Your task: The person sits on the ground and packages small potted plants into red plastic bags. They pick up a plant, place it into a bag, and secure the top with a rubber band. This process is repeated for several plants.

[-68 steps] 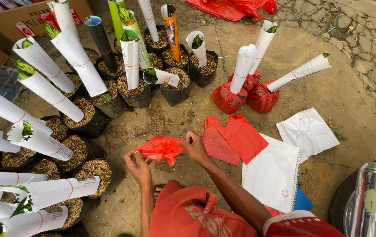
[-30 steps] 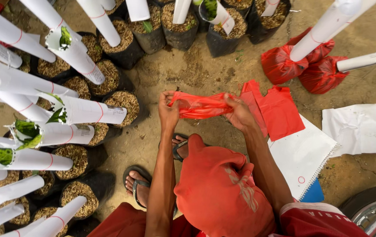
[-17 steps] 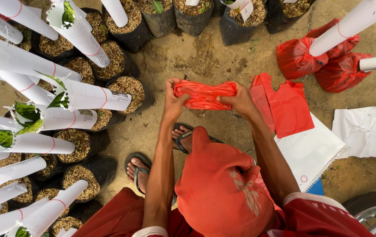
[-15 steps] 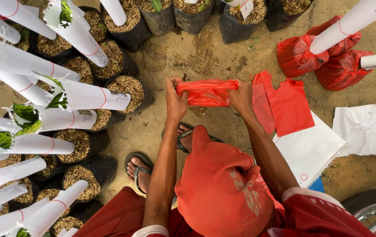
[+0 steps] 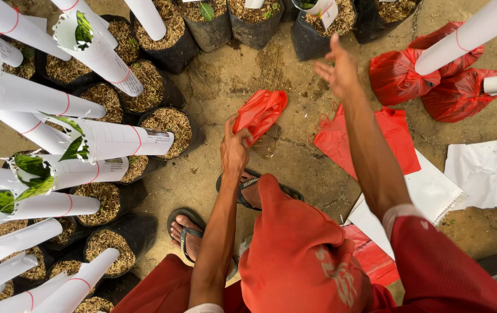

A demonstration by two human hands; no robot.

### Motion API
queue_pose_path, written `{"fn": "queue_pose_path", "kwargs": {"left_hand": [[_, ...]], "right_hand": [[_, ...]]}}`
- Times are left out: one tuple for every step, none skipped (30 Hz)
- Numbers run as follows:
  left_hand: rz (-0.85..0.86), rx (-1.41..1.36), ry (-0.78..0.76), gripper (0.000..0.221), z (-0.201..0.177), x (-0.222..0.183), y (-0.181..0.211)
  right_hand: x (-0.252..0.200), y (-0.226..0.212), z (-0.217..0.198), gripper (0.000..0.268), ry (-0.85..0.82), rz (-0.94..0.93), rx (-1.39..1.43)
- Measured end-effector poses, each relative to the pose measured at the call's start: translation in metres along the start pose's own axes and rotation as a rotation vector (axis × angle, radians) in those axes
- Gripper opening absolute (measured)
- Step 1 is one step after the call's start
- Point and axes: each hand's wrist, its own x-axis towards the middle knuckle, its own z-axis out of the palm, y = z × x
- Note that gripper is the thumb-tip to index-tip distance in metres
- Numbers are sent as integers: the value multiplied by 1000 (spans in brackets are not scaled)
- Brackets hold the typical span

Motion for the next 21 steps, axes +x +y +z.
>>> {"fn": "queue_pose_path", "kwargs": {"left_hand": [[39, 4, 13, 24, -1, 0, -2], [-42, -21, -20, 25, -1, 2, -2], [-122, -46, -53, 32, -2, 5, -2], [-211, -73, -86, 41, -3, 4, -2], [-206, -126, -83, 45, -4, 2, -1], [-197, -179, -78, 49, -6, 4, -1], [-188, -233, -72, 54, -6, 6, -1], [-176, -248, -56, 55, -7, 7, -2], [-163, -263, -39, 57, -8, 8, -3], [-152, -280, -21, 59, -6, 8, -3], [-170, -291, -22, 61, -5, 9, -5], [-188, -304, -29, 64, -1, 9, -7], [-206, -318, -35, 67, 3, 7, -9], [-202, -339, -37, 71, 7, 10, -10], [-198, -361, -38, 74, 11, 13, -12], [-197, -382, -47, 78, 15, 11, -14], [-172, -363, -31, 78, 20, 9, -15], [-145, -345, -11, 77, 25, 10, -16], [-118, -327, 8, 77, 29, 9, -17], [-127, -344, -11, 78, 33, 9, -17], [-137, -361, -30, 79, 37, 10, -17]], "right_hand": [[11, -3, 4, 30, 3, 7, 15], [23, -8, 7, 26, 4, 10, 31], [33, -11, 7, 21, 4, 12, 47], [39, -10, 7, 16, -9, 9, 83], [42, -9, 5, 13, -21, 6, 119], [42, -9, 3, 12, -35, 0, 157], [38, -11, 0, 12, -65, -7, 174], [29, -12, -4, 12, -93, -11, 191], [17, -13, -6, 14, -121, -15, 209], [3, -15, -9, 9, -148, 17, 188], [-15, -19, -14, 6, -174, 49, 167], [-36, -21, -21, 9, -195, 81, 146], [-59, -21, -27, 10, -248, 112, 168], [-77, -25, -29, 12, -309, 133, 190], [-92, -28, -29, 15, -371, 154, 211], [-107, -27, -30, 19, -417, 159, 172], [-118, -26, -31, 24, -463, 164, 132], [-126, -24, -32, 30, -510, 165, 92], [-132, -20, -31, 31, -550, 162, 113], [-135, -12, -28, 32, -593, 157, 135], [-137, -4, -26, 34, -636, 152, 156]]}}
